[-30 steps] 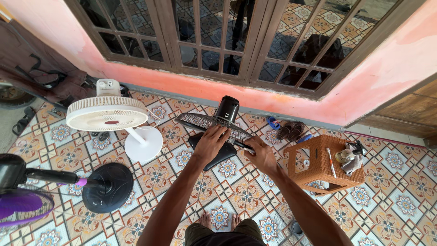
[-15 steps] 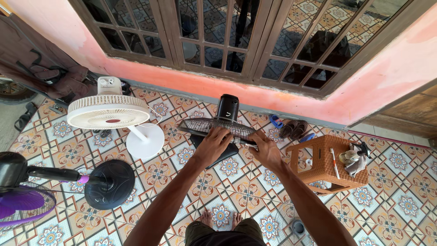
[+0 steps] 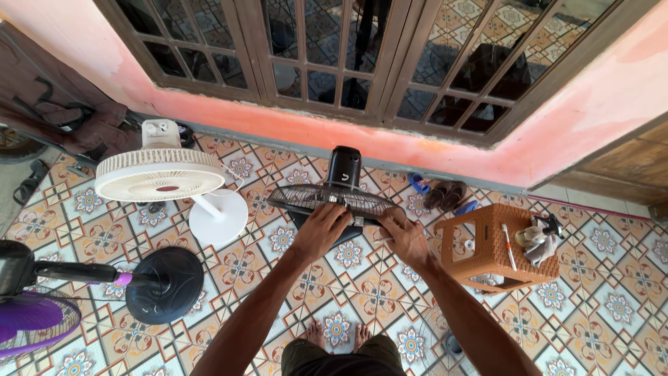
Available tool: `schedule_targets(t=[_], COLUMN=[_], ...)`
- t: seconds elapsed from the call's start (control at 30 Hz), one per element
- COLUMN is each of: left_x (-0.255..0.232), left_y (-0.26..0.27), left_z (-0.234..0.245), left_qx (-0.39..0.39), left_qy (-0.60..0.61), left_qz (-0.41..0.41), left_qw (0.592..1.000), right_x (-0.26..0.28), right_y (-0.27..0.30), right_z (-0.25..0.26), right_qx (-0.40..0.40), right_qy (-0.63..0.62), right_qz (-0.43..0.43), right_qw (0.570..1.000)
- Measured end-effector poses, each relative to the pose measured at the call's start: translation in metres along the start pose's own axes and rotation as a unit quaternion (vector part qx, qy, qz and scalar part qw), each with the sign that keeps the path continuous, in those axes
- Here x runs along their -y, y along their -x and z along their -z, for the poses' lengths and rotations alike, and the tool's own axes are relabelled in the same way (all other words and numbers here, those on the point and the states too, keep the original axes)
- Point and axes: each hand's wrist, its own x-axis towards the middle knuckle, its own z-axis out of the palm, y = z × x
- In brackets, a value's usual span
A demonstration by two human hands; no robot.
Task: The person disassembles a black standing fan using a screwdriver, removes the front grill and fan blades, cleans the fan base with a spray bottle and cloth, and reassembles the fan components.
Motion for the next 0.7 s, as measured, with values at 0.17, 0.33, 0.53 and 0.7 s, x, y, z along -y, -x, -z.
schedule_targets(t=[0.17, 0.33, 0.53, 0.7], left_x=[0.009, 0.032, 0.034, 0.034], left_y=[0.008, 0.018, 0.003, -0.002], left_z=[-0.005, 0.012, 0.028, 0.03], left_qx=[-0.086, -0.094, -0.096, -0.158], left_qy=[0.032, -0.016, -0.028, -0.043], left_qz=[0.045, 0.106, 0.139, 0.148], left_qw=[0.995, 0.99, 0.985, 0.975], right_x=[-0.012, -0.027, -0.031, -0.022], right_y=[0.006, 0.016, 0.008, 0.003], right_z=[-0.002, 0.0, -0.001, -0.005], right_qx=[-0.021, -0.039, -0.031, -0.04], right_qy=[-0.017, 0.059, 0.085, 0.096], right_qz=[-0.002, -0.052, -0.095, -0.119], right_qw=[1.0, 0.996, 0.991, 0.987])
